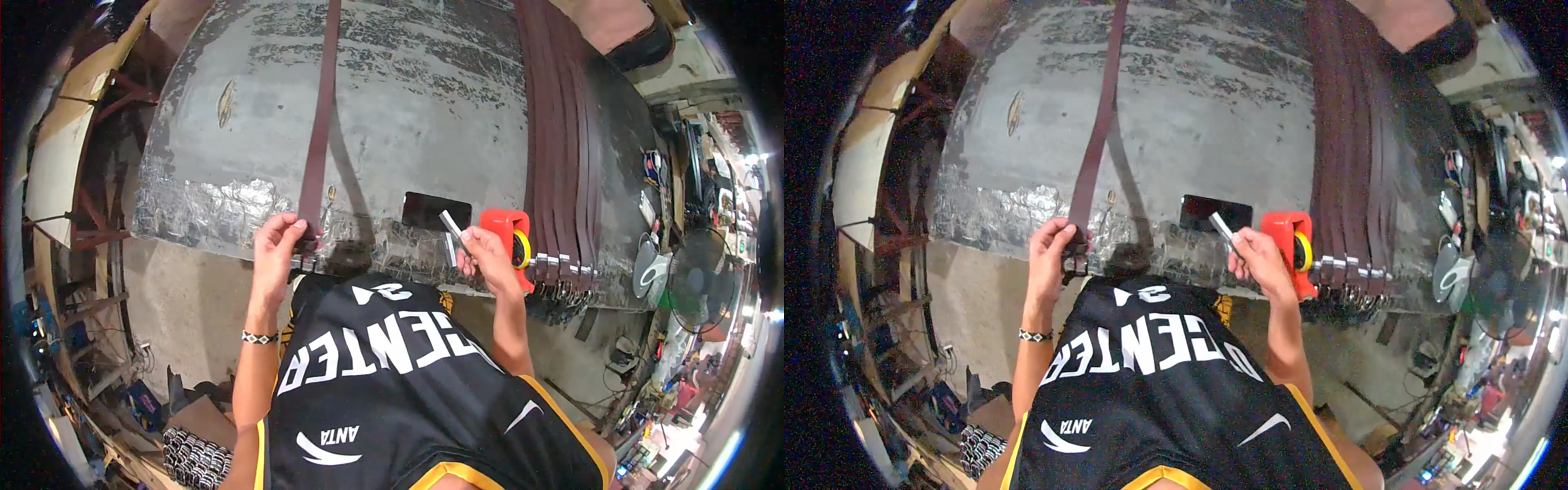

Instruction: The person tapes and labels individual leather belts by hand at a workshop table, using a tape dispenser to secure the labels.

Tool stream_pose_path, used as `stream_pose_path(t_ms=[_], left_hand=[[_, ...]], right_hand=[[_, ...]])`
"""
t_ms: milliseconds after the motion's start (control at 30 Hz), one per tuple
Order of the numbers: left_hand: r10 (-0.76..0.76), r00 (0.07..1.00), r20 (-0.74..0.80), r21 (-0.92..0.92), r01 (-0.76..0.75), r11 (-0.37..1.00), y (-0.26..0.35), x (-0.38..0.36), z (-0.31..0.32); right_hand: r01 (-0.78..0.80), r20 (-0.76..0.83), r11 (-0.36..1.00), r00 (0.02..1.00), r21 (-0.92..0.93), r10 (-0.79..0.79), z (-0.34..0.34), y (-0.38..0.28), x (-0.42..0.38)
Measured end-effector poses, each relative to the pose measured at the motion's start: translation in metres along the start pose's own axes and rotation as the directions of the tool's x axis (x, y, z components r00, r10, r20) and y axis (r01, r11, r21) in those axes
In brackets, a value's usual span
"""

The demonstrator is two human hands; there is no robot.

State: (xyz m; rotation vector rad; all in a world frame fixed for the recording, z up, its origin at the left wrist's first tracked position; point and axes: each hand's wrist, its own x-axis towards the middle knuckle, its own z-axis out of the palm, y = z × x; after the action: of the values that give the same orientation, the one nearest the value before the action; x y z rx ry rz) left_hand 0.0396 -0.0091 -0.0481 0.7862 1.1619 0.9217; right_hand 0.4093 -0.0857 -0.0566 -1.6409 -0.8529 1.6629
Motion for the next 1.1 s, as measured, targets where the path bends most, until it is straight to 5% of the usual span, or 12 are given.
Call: stream_pose_path(t_ms=[233, 533, 700, 800, 1100], left_hand=[[-0.028, 0.999, 0.036, 0.013, 0.027, 1.000, 0.007, -0.004, 0.017], [0.093, 0.995, 0.038, -0.016, -0.092, 0.996, -0.005, -0.032, 0.010], [-0.008, 0.998, -0.058, -0.139, 0.000, 0.990, -0.010, -0.035, 0.013], [0.089, 0.990, -0.113, -0.023, -0.092, 0.995, -0.019, -0.033, 0.015], [0.022, 0.995, -0.092, -0.012, -0.024, 1.000, -0.008, -0.028, 0.016]], right_hand=[[0.256, 0.168, 0.961, 0.948, 0.108, -0.271, 0.076, -0.061, 0.032], [0.200, 0.431, 0.980, 0.883, 0.014, -0.186, 0.158, -0.080, 0.050], [0.233, 0.461, 0.972, 0.863, -0.001, -0.207, 0.165, -0.073, 0.056], [0.239, 0.460, 0.971, 0.863, -0.012, -0.207, 0.165, -0.074, 0.055], [0.239, 0.416, 0.971, 0.885, -0.019, -0.210, 0.165, -0.079, 0.054]])
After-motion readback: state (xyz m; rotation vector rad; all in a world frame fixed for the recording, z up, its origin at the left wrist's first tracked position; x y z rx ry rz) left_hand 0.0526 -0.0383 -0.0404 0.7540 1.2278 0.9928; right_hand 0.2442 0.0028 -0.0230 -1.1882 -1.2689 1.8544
